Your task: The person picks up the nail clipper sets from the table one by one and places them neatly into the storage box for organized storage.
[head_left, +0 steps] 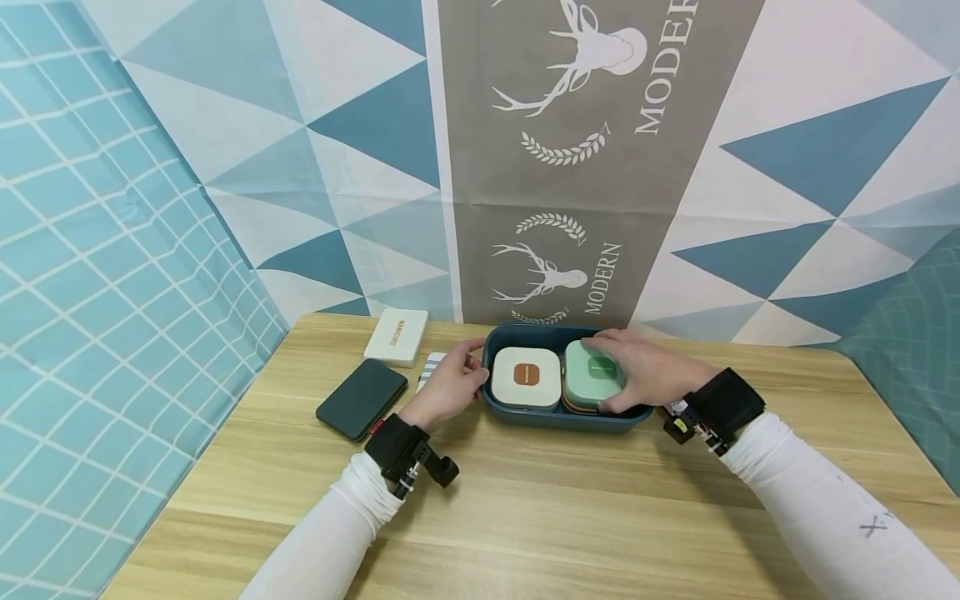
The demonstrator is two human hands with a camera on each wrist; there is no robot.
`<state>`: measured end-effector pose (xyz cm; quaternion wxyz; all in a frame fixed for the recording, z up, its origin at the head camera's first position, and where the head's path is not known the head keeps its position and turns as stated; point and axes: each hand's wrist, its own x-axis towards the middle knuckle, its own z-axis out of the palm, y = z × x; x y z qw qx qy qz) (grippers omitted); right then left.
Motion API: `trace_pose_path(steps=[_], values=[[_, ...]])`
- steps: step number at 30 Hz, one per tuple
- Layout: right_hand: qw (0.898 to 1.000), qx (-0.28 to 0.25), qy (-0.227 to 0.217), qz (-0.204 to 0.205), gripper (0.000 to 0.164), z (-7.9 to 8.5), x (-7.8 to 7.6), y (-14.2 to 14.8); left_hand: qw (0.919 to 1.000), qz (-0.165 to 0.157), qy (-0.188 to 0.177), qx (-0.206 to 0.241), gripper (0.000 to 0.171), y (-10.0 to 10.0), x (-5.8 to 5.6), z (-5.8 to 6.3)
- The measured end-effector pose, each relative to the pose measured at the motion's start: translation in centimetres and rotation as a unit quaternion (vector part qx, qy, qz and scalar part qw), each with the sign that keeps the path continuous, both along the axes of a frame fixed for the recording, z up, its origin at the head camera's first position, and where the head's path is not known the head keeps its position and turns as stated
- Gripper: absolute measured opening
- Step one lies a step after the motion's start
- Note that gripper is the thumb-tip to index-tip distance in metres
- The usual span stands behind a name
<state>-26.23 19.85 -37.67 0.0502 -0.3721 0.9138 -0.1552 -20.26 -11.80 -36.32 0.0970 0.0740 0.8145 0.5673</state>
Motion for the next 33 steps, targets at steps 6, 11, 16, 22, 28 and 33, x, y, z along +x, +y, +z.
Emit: trace_pose_path(steps=[6, 11, 16, 22, 28, 33], values=[[1.0, -0.003, 0.003, 0.004, 0.097, -0.3, 0.0, 0.2, 1.0, -0.001, 0.002, -0.003, 0.052, 0.1, 0.1, 0.1], [1.0, -0.005, 0.007, 0.005, 0.097, -0.4, 0.0, 0.3, 1.0, 0.001, 0.008, -0.005, 0.052, 0.1, 0.1, 0.0], [1.0, 0.0, 0.0, -0.002, 0.096, -0.3, 0.1, 0.3, 0.9998, 0.002, 0.017, -0.005, 0.051, 0.2, 0.2, 0.0], [1.0, 0.005, -0.003, -0.006, 0.096, -0.2, 0.1, 0.3, 0.9998, 0.0, 0.013, -0.013, 0.052, 0.0, -0.4, -0.8], [1.0, -0.002, 0.007, 0.005, 0.096, -0.2, 0.2, 0.4, 0.9999, 0.001, 0.011, -0.002, 0.054, -0.4, -2.2, -3.5], [1.0, -0.009, 0.006, 0.004, 0.095, 0.0, 0.2, 0.4, 0.9998, 0.007, 0.015, 0.008, 0.053, -0.5, -2.5, -4.1]])
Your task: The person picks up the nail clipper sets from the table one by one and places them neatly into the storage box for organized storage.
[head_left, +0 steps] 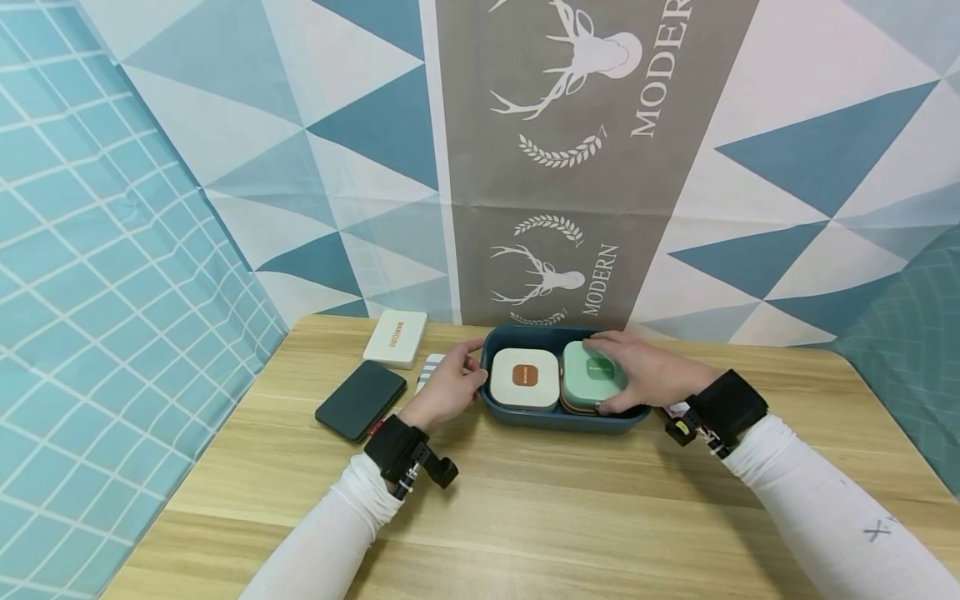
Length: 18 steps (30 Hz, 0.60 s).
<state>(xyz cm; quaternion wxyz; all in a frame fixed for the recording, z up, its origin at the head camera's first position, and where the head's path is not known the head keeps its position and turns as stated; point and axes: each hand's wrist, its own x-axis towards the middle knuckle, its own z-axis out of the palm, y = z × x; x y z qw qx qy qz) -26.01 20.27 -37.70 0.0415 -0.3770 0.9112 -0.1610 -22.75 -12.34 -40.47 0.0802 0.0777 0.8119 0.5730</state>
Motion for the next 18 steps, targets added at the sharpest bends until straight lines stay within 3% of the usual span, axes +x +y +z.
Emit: trace_pose_path(steps=[18], values=[[0.999, -0.001, -0.014, -0.034, 0.097, 1.5, 0.7, 0.7, 0.9998, 0.012, -0.004, -0.012, 0.052, 0.2, 0.0, 0.2]])
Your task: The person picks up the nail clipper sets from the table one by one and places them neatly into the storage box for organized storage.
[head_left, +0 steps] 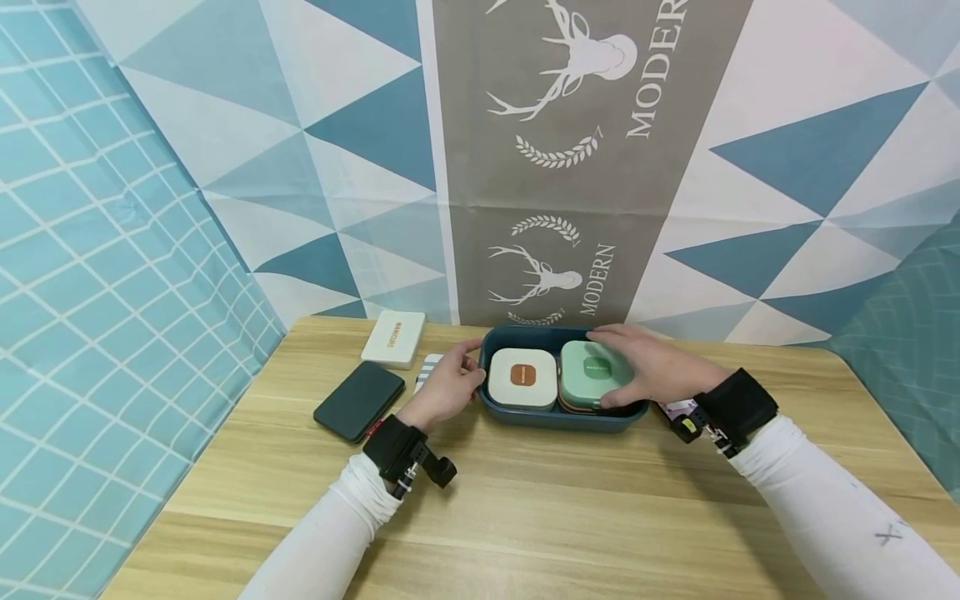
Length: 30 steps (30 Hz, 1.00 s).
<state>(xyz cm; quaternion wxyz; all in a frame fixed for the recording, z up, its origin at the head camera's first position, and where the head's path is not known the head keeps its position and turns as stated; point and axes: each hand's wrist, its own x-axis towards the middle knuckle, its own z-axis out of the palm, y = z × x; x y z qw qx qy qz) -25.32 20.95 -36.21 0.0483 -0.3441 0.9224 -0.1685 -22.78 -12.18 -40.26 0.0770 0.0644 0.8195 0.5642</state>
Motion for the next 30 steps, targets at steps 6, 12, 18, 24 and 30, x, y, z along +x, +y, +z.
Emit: trace_pose_path(steps=[6, 12, 18, 24, 30], values=[[1.0, -0.005, 0.002, -0.007, 0.096, 0.4, 0.3, 0.4, 1.0, -0.001, -0.002, 0.003, 0.052, 0.0, 0.0, 0.1], [1.0, -0.015, 0.0, -0.014, 0.094, 0.7, 0.5, 1.0, 1.0, 0.0, -0.006, 0.007, 0.053, 0.0, 0.0, 0.0], [0.999, -0.026, 0.028, -0.022, 0.087, 0.5, 0.9, 1.3, 0.9999, -0.004, -0.006, 0.011, 0.052, -0.1, 0.1, -0.1], [0.996, -0.048, 0.062, -0.032, 0.08, 0.0, 1.3, 1.6, 0.9998, -0.007, -0.004, 0.016, 0.052, -0.1, 0.1, -0.1], [0.993, -0.07, 0.072, -0.054, 0.074, -0.7, 2.0, 2.0, 0.9997, -0.006, -0.002, 0.022, 0.052, 0.0, 0.3, 0.0]])
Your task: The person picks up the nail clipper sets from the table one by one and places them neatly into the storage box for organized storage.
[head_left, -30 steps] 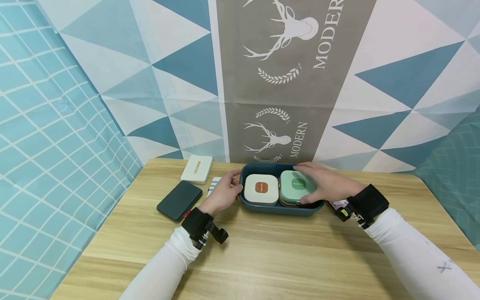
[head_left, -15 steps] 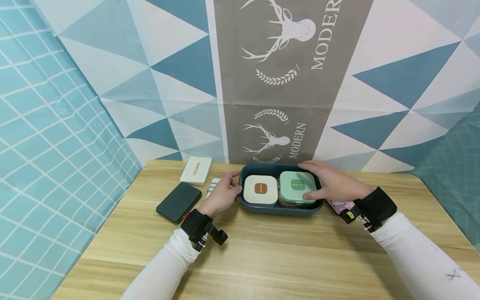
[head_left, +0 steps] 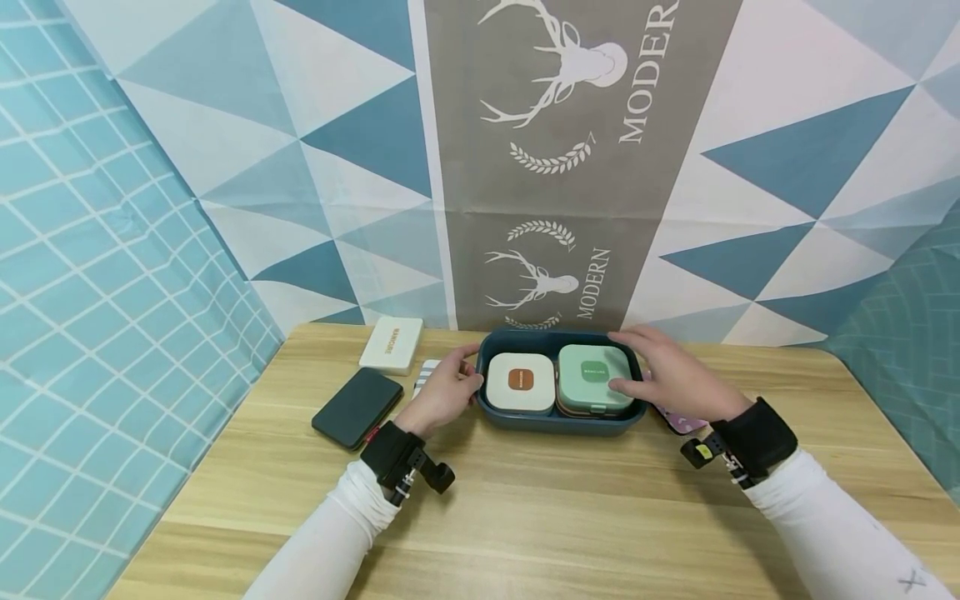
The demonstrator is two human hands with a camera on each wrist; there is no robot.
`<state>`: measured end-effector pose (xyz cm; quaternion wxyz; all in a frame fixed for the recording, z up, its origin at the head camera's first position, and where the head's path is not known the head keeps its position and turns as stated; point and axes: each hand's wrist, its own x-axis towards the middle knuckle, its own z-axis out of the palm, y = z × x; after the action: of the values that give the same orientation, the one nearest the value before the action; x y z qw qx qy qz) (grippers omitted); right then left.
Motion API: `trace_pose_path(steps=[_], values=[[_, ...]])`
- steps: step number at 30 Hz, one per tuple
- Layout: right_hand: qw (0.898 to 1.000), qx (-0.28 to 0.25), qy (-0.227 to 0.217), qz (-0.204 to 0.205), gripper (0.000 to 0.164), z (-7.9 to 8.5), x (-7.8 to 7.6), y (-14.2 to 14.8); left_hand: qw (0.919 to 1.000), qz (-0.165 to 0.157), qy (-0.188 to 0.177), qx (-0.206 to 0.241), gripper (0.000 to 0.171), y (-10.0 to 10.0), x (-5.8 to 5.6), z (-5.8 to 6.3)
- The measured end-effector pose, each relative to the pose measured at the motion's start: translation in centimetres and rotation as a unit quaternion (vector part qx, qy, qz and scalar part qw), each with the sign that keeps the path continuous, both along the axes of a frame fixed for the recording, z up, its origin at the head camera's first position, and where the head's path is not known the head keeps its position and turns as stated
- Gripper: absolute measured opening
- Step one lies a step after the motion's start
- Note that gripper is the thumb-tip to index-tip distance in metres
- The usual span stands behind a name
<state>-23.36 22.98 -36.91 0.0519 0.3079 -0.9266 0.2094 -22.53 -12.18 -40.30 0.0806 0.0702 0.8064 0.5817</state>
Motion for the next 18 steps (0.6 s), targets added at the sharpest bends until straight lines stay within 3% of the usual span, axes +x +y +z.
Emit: trace_pose_path(steps=[11, 18], values=[[0.994, -0.053, 0.008, -0.09, 0.059, -1.4, 1.4, 0.4, 0.9999, -0.012, -0.006, 0.004, 0.053, 0.0, 0.0, 0.1], [0.99, -0.066, 0.01, -0.128, 0.052, -2.1, 2.1, 0.3, 0.9997, -0.02, -0.014, 0.002, 0.053, 0.1, 1.2, 2.0]])
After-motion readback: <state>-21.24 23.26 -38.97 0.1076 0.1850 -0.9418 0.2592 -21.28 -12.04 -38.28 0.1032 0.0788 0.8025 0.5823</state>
